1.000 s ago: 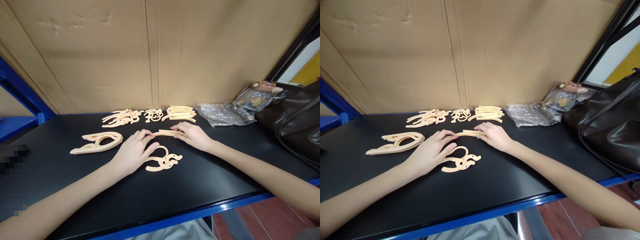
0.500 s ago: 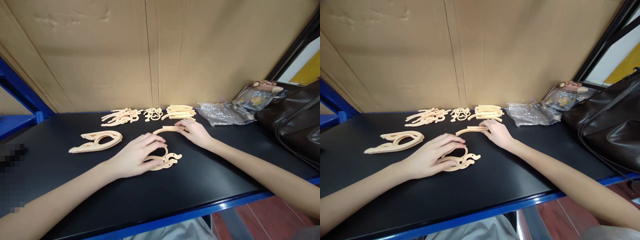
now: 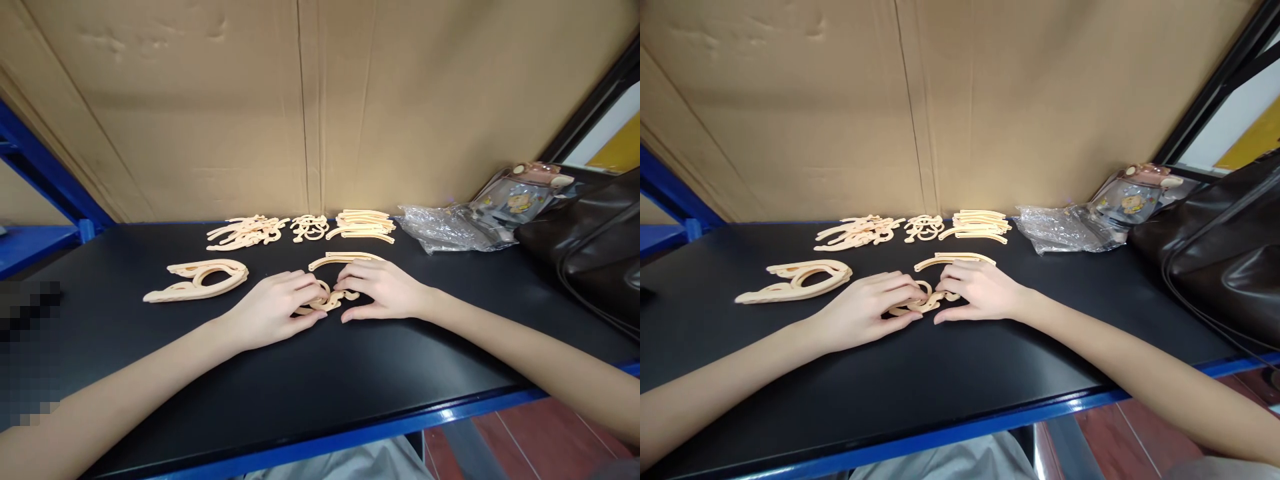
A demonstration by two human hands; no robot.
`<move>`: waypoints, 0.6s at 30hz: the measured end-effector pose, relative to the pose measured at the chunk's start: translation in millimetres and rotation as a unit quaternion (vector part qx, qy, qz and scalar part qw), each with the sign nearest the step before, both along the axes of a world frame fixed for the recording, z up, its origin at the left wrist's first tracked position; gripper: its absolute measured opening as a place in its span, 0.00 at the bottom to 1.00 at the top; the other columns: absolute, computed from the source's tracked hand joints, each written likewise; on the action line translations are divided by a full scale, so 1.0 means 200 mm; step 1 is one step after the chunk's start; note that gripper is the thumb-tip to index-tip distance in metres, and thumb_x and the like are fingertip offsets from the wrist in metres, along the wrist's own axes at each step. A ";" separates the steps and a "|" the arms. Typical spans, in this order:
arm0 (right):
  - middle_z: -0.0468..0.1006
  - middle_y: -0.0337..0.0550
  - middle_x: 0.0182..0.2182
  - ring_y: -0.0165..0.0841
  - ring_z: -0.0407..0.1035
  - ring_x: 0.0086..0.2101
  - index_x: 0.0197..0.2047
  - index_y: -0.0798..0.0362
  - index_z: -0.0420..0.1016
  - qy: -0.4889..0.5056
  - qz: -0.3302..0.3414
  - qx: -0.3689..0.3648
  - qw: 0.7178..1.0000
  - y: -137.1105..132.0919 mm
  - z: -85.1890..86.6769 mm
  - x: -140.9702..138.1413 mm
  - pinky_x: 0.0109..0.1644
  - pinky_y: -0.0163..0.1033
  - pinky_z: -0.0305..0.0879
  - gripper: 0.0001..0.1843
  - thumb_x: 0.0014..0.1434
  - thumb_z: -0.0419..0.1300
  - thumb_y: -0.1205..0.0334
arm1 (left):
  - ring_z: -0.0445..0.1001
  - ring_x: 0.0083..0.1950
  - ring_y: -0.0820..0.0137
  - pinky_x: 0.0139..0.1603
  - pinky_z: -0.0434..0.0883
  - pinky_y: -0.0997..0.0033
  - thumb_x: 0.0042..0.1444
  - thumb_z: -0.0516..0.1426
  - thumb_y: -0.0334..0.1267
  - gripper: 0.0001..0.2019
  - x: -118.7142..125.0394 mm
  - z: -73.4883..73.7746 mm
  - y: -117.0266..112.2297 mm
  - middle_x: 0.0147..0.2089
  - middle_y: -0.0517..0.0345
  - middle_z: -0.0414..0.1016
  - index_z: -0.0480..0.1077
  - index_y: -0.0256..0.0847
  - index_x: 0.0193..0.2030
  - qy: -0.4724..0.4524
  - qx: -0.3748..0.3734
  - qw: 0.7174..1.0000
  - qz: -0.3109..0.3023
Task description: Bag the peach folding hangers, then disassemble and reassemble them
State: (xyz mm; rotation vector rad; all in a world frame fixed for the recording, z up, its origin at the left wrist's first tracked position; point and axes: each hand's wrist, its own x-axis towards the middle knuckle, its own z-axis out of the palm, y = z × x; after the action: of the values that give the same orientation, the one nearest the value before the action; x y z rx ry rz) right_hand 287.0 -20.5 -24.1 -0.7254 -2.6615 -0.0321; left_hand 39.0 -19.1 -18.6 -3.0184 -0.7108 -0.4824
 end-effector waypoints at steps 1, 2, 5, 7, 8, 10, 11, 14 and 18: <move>0.78 0.47 0.43 0.39 0.72 0.45 0.47 0.53 0.74 0.001 -0.003 -0.003 1.000 0.00 -0.01 0.00 0.53 0.45 0.67 0.23 0.62 0.54 0.42 | 0.73 0.42 0.67 0.44 0.68 0.69 0.64 0.52 0.41 0.09 0.00 0.00 0.00 0.43 0.56 0.76 0.71 0.42 0.44 -0.003 -0.003 1.000 -0.002; 0.78 0.47 0.44 0.40 0.72 0.46 0.49 0.53 0.74 0.006 -0.007 -0.006 1.000 0.01 -0.01 0.00 0.54 0.46 0.66 0.23 0.64 0.53 0.43 | 0.73 0.42 0.67 0.44 0.68 0.69 0.64 0.53 0.41 0.08 0.00 0.00 -0.01 0.43 0.56 0.76 0.71 0.42 0.44 -0.006 -0.007 1.000 -0.008; 0.75 0.47 0.50 0.39 0.68 0.52 0.56 0.50 0.70 0.013 -0.013 -0.018 1.000 0.01 -0.02 0.01 0.56 0.46 0.65 0.22 0.66 0.50 0.47 | 0.73 0.44 0.69 0.46 0.68 0.70 0.63 0.53 0.38 0.07 0.01 0.01 -0.03 0.44 0.57 0.76 0.71 0.42 0.43 -0.019 -0.024 0.999 -0.039; 0.72 0.47 0.53 0.39 0.67 0.53 0.56 0.49 0.70 -0.008 -0.003 -0.019 1.000 0.01 -0.02 0.00 0.56 0.45 0.65 0.22 0.67 0.49 0.48 | 0.73 0.45 0.69 0.47 0.68 0.70 0.62 0.53 0.38 0.08 0.02 0.02 -0.04 0.46 0.57 0.76 0.71 0.42 0.45 -0.023 -0.031 0.998 -0.058; 0.72 0.47 0.54 0.39 0.67 0.52 0.55 0.49 0.72 -0.019 0.001 -0.017 1.000 0.00 -0.01 0.00 0.55 0.45 0.65 0.21 0.68 0.48 0.48 | 0.73 0.45 0.68 0.47 0.68 0.70 0.62 0.54 0.40 0.09 0.02 0.02 -0.04 0.46 0.56 0.76 0.71 0.42 0.46 -0.023 -0.031 0.997 -0.065; 0.73 0.48 0.51 0.38 0.69 0.49 0.49 0.51 0.75 -0.027 -0.006 -0.013 1.000 -0.01 -0.01 -0.01 0.54 0.44 0.65 0.20 0.68 0.48 0.49 | 0.73 0.43 0.67 0.45 0.69 0.69 0.61 0.55 0.43 0.11 0.02 0.02 -0.05 0.44 0.54 0.76 0.71 0.41 0.46 -0.026 -0.028 0.997 -0.074; 0.74 0.47 0.48 0.37 0.69 0.46 0.46 0.52 0.76 -0.023 -0.017 -0.011 1.000 -0.01 -0.01 -0.02 0.53 0.43 0.65 0.20 0.68 0.48 0.49 | 0.73 0.40 0.67 0.43 0.69 0.69 0.62 0.54 0.43 0.11 0.02 0.02 -0.05 0.41 0.54 0.76 0.71 0.40 0.45 -0.030 -0.026 0.996 -0.075; 0.76 0.45 0.36 0.36 0.70 0.40 0.37 0.54 0.76 -0.001 -0.067 -0.002 0.998 0.00 0.00 -0.02 0.48 0.41 0.66 0.19 0.68 0.49 0.52 | 0.73 0.33 0.71 0.36 0.68 0.72 0.64 0.52 0.43 0.11 0.02 0.02 -0.05 0.32 0.58 0.75 0.72 0.40 0.43 -0.046 -0.026 0.996 -0.068; 0.77 0.44 0.38 0.37 0.70 0.41 0.42 0.53 0.76 0.032 -0.152 -0.018 0.988 0.03 -0.02 0.00 0.44 0.41 0.67 0.14 0.65 0.55 0.53 | 0.72 0.29 0.73 0.31 0.67 0.74 0.67 0.49 0.41 0.13 0.01 0.01 -0.03 0.29 0.60 0.75 0.73 0.40 0.43 -0.074 -0.031 0.997 -0.009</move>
State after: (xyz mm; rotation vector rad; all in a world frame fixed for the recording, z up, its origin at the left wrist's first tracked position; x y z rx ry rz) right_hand 287.3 -14.1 -28.7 -1.1170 -2.4733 -0.0421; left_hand 40.4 -25.0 -16.6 -3.0733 -0.7173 -0.7052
